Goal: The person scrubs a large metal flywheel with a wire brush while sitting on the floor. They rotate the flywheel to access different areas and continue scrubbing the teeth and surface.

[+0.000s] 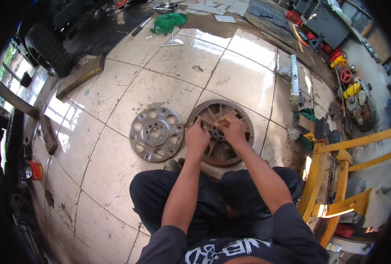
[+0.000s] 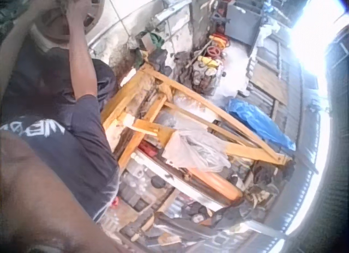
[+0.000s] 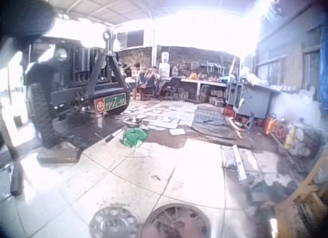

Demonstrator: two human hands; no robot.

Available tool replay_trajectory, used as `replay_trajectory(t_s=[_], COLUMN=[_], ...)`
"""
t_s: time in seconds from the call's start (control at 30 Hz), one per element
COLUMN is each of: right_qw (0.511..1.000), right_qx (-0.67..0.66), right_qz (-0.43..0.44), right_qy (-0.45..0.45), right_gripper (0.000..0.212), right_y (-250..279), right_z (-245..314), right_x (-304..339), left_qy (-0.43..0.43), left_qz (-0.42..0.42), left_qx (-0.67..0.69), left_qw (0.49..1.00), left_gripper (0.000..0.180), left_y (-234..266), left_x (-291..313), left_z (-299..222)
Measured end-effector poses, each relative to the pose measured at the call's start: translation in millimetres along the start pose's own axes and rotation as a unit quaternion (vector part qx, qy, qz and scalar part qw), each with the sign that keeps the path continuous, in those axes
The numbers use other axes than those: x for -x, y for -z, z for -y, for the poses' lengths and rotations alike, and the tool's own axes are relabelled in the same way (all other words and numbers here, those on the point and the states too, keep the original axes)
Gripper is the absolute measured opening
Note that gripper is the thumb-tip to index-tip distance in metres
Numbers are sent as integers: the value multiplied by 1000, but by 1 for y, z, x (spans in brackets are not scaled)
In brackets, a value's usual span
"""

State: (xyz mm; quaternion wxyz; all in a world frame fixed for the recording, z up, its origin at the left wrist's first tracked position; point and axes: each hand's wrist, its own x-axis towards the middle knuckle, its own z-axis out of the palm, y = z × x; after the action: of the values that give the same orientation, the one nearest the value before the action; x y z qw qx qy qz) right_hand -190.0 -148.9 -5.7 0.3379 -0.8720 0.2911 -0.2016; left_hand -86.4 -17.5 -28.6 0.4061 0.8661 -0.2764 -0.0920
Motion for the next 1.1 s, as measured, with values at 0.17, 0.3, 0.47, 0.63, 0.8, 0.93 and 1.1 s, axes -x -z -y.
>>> replay_trajectory(t_s=[0.17,0.3,0.47,0.63,0.8,0.93,1.1], right_qw=[974,902,871,904,903,946,962], right_qx=[-185,-363,-442,-370,-388,-267,-52], right_qz=[23,23,97,170,88,-44,-60], right_qy=[-127,-234,-190,-127,-162,-181,-261], right_gripper=[19,22,22,25,24,19,16], right_y=[65,78,55,39,43,75,87], right_z=[-36,-29,-2,5,-13,-49,-53], right_x=[100,120,110,108,97,92,97], left_qy=[-128,-145,-136,60,-15,-76,-69], left_qz=[205,280,218,242,213,196,210], left_qx=[138,119,108,279,205,106,19], left_qw=[961,942,960,927,955,972,975], left_gripper=[38,42,36,26,27,29,28], left_y=[12,29,56,50,32,14,-5], left_x=[56,79,91,82,66,64,58], left_z=[-60,-62,-50,-17,-32,-26,-13])
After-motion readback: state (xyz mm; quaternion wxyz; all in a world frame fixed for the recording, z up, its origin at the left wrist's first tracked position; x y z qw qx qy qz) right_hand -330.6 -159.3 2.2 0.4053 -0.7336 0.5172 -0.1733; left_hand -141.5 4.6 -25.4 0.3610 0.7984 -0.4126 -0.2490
